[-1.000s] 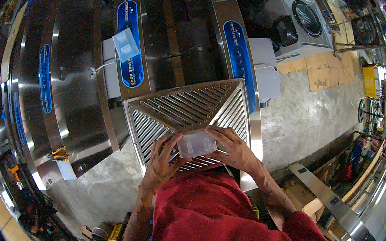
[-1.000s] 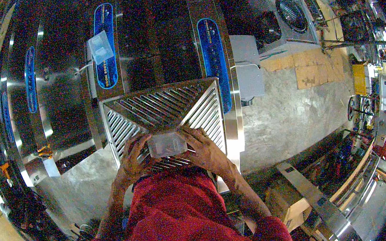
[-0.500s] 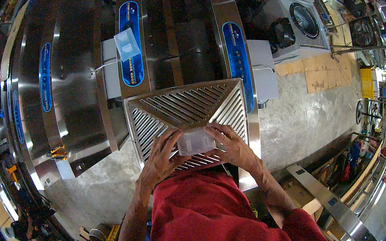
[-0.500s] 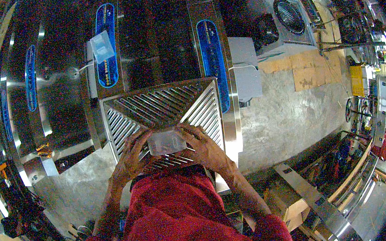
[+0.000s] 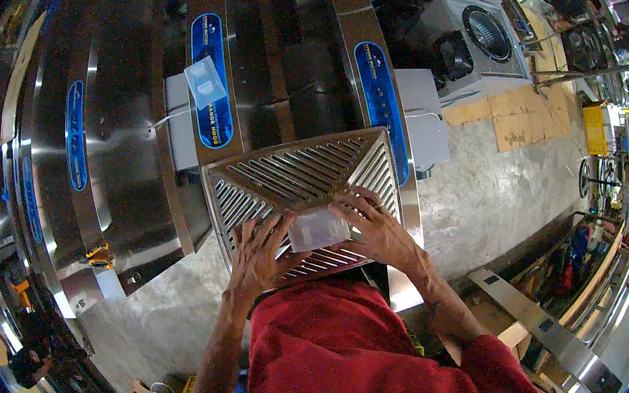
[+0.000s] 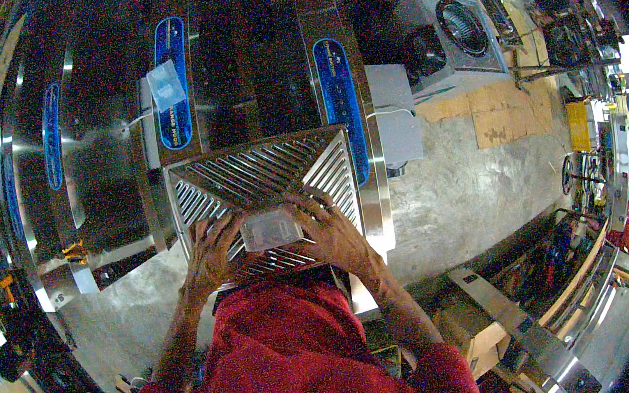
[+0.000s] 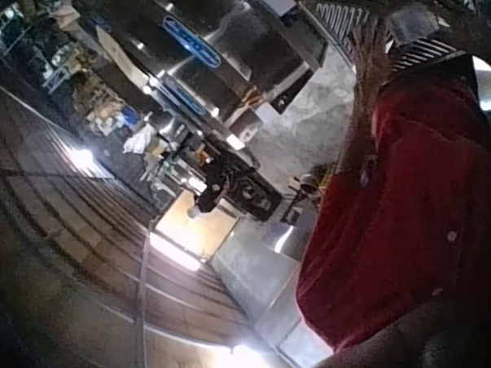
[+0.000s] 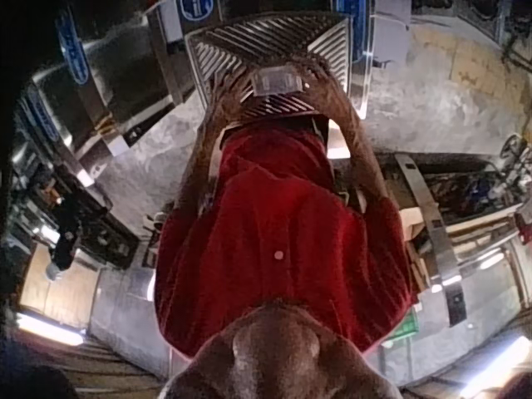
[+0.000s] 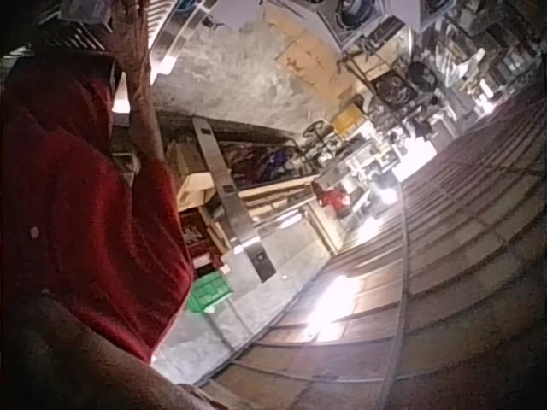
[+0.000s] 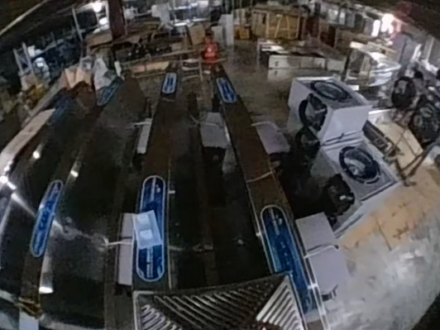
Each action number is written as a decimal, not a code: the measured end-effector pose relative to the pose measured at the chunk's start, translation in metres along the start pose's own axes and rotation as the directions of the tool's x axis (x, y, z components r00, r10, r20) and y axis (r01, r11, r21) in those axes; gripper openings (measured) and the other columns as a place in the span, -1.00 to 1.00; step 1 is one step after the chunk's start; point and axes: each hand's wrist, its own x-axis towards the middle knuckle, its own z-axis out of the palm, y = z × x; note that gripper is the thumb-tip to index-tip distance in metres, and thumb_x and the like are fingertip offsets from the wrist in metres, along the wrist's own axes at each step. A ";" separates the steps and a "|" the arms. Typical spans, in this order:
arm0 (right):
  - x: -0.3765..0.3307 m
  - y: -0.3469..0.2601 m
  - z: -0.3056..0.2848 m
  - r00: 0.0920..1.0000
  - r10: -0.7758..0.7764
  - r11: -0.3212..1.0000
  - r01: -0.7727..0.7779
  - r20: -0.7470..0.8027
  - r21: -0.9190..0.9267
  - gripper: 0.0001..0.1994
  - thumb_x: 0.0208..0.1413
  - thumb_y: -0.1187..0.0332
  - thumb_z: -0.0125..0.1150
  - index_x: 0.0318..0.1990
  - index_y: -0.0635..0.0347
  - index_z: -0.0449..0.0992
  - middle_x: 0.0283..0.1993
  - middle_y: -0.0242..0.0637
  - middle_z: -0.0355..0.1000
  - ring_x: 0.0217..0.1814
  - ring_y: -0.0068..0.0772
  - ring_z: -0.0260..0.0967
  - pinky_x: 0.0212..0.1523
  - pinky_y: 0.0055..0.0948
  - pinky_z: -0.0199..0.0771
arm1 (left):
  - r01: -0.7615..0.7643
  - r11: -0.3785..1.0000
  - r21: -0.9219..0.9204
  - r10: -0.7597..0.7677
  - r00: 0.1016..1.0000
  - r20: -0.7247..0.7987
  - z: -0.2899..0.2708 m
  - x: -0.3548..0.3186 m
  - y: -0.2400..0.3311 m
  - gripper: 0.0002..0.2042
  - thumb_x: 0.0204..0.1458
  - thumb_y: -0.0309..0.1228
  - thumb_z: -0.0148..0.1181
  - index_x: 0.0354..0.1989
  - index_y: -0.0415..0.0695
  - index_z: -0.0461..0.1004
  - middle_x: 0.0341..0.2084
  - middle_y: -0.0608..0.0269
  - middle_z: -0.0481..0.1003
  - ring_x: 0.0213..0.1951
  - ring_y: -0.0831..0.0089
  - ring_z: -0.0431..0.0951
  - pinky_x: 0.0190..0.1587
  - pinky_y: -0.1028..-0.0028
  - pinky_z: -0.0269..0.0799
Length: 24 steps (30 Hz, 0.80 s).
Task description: The person uses a screwdriver to fasten screws on the underside of a stainless steel range hood. They then retrieve two metal grease filters from a nearby crate, place them on a workbench, and attach small plastic clips to each filter. Finally, the person installs both filters into the range hood.
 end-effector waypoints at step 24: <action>0.004 0.005 -0.001 0.994 0.023 0.999 -0.026 0.110 0.028 -0.19 -0.02 0.20 0.54 0.41 0.23 0.36 0.48 -0.03 0.32 0.62 0.17 0.08 0.63 0.00 0.10 | -0.173 0.984 0.038 0.171 0.985 0.030 0.000 0.015 -0.021 -0.16 0.10 0.12 0.38 0.48 -0.08 0.29 0.54 0.13 0.21 0.63 -0.11 -0.12 0.60 -0.26 -0.33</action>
